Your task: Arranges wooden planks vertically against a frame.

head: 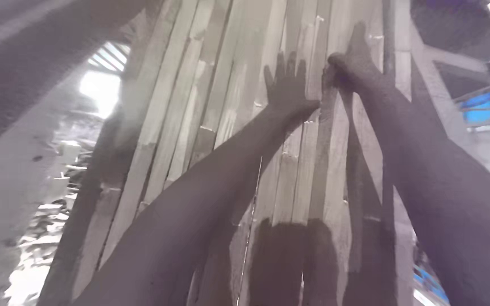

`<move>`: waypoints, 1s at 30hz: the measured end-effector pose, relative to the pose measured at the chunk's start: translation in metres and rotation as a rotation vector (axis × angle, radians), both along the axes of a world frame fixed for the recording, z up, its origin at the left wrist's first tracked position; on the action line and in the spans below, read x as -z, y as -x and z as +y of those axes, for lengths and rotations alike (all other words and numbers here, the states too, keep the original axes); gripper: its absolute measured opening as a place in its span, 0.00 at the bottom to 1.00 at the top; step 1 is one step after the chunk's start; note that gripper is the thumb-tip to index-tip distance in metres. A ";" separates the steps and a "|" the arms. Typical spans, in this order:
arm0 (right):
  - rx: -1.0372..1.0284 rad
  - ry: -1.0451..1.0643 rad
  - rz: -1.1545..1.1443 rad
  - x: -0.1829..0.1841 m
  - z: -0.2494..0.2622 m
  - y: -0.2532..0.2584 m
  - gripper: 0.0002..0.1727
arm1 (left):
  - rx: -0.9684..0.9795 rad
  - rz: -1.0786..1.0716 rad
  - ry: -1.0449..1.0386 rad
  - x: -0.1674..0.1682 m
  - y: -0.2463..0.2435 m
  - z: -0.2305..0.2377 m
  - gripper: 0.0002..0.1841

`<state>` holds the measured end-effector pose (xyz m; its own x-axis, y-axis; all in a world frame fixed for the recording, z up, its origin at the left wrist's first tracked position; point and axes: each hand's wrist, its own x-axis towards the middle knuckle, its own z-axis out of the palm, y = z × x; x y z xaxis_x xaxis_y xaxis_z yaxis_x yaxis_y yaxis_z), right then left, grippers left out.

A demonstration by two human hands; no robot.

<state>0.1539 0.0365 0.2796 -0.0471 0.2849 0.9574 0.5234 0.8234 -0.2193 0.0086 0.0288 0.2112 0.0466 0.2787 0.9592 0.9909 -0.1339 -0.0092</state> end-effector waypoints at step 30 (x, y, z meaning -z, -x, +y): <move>0.134 -0.070 0.006 -0.005 0.013 0.002 0.48 | -0.053 0.229 -0.114 -0.033 0.015 0.013 0.30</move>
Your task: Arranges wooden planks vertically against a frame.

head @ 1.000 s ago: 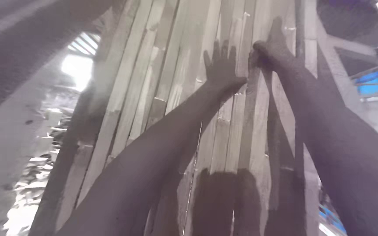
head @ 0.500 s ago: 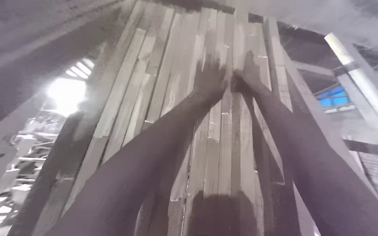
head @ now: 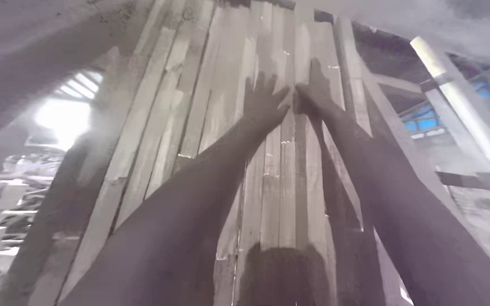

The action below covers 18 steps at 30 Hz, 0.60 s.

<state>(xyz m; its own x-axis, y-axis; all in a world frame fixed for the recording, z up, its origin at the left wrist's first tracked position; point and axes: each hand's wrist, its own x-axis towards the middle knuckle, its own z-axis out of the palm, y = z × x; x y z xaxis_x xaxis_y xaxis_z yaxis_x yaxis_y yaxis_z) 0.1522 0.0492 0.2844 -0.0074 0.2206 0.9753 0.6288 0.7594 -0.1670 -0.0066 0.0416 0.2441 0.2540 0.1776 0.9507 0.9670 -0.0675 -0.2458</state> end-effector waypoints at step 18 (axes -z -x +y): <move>0.418 -0.332 -0.234 0.014 0.052 -0.100 0.32 | -0.002 0.006 0.035 0.001 -0.003 -0.005 0.32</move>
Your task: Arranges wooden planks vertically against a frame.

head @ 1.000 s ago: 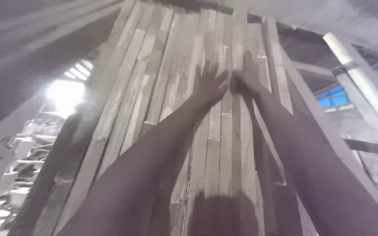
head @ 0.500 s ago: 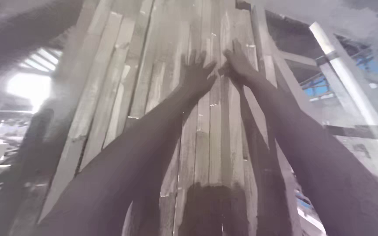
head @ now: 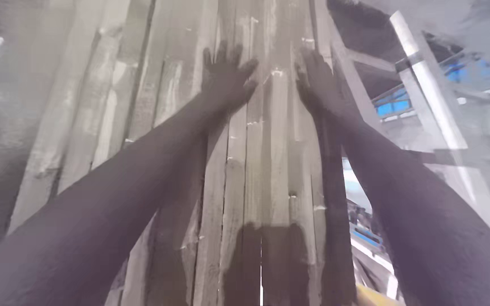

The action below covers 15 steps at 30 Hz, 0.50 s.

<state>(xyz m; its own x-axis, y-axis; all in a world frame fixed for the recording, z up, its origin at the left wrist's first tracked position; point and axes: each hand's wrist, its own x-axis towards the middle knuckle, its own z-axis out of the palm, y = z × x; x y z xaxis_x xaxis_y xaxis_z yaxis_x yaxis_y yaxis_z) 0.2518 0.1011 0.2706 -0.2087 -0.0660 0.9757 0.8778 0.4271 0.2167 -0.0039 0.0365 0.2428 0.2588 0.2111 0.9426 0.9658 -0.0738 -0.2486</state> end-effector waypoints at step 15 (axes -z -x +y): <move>0.058 0.167 -0.071 0.000 -0.032 -0.014 0.40 | 0.025 -0.002 -0.047 0.002 0.001 0.002 0.32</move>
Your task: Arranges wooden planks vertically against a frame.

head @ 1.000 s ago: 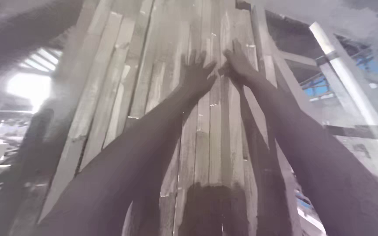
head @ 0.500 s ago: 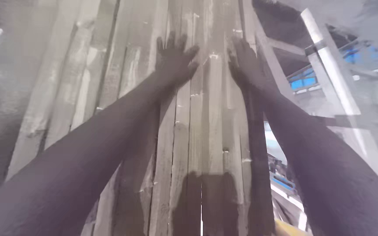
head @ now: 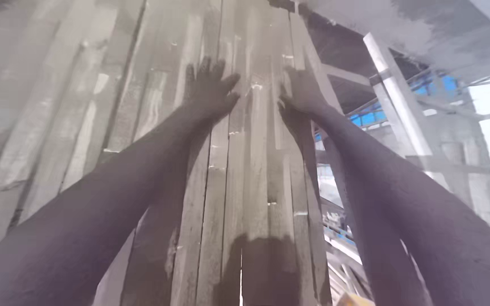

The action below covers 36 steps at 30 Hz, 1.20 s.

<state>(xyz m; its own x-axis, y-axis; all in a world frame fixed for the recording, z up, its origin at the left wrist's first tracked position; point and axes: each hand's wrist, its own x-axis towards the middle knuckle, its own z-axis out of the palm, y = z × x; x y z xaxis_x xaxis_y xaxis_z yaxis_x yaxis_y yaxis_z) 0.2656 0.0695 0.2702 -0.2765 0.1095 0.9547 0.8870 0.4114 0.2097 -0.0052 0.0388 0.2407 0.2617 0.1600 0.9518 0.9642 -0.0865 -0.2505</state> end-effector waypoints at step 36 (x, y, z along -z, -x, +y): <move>-0.576 0.415 0.403 0.042 -0.023 -0.088 0.35 | 0.761 -0.332 0.056 0.049 -0.102 0.009 0.52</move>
